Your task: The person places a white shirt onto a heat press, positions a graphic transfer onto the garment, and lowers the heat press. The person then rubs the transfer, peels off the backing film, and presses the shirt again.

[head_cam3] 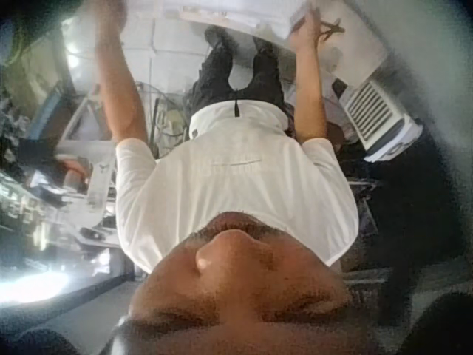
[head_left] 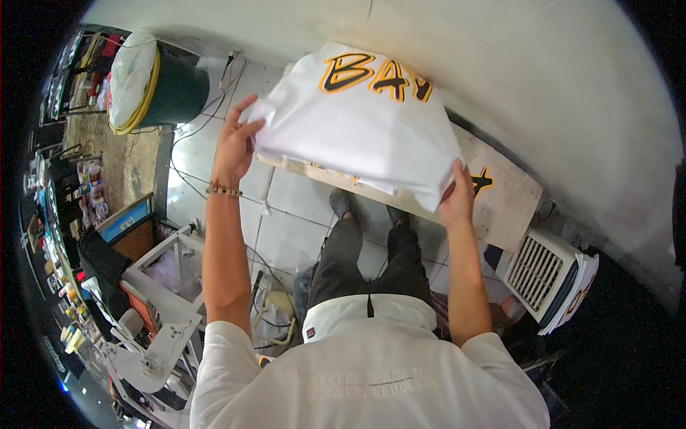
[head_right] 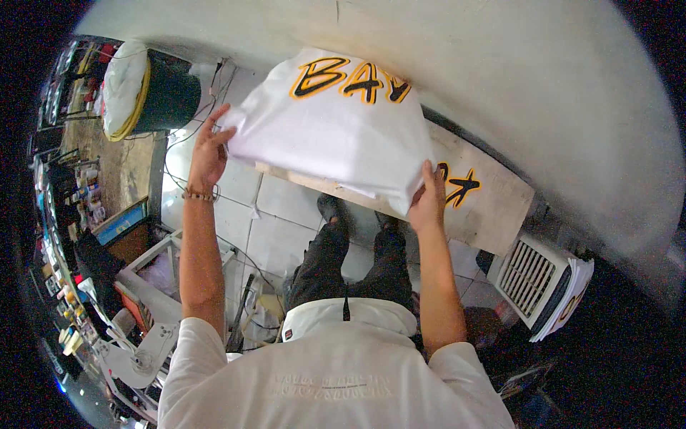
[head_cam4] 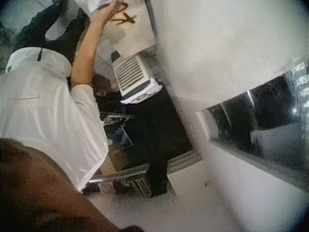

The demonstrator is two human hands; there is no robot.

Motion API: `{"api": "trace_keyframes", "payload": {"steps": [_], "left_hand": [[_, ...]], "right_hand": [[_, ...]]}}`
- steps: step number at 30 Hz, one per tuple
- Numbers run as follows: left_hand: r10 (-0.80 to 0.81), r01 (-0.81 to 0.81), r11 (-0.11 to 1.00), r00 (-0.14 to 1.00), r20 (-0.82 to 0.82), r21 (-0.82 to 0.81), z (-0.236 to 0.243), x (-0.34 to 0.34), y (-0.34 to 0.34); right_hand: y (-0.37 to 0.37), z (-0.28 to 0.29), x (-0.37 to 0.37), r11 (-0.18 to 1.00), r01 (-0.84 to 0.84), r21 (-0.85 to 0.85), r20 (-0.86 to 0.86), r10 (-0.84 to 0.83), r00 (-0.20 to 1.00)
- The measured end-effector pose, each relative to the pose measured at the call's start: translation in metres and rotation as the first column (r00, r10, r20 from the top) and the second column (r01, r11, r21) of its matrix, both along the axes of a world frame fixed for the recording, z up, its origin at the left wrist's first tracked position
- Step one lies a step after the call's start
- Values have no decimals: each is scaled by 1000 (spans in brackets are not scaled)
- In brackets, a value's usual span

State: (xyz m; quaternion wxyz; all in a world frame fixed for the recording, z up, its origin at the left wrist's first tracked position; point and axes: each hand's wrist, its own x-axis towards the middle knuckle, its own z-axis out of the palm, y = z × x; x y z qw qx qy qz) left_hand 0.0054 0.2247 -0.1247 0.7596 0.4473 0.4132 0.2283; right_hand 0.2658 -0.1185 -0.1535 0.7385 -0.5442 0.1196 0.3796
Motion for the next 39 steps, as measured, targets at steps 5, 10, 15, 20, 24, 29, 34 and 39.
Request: {"api": "trace_keyframes", "payload": {"steps": [5, 10, 15, 20, 24, 29, 34, 39], "left_hand": [[75, -89, 989, 990, -123, -115, -77, -55, -30], [102, -143, 978, 963, -249, -151, -159, -102, -53], [-54, -21, 985, 901, -431, -169, -193, -132, -71], [-79, 42, 996, 850, -521, -82, -211, -148, -81], [-172, 197, 980, 766, -620, -30, -235, -159, -91], [-177, 270, 962, 710, -681, 31, -258, -165, -104], [-147, 472, 872, 505, -851, 130, -261, -160, -112], [-115, 497, 859, 422, -899, 123, -271, -160, -112]], "right_hand": [[-40, -82, -68, 967, 2, -256, 114, 28, 993], [-69, -161, -118, 876, -71, -477, 179, 176, 968], [-84, -189, -144, 734, -108, -670, 271, 377, 886], [-92, -191, -153, 644, -88, -760, 334, 504, 796], [-102, -201, -162, 613, -140, -778, 269, 526, 807], [-114, -228, -168, 589, -234, -773, 182, 559, 809], [-121, -253, -173, 577, -369, -728, -21, 519, 854], [-131, -279, -169, 514, -416, -750, -86, 548, 832]]}}
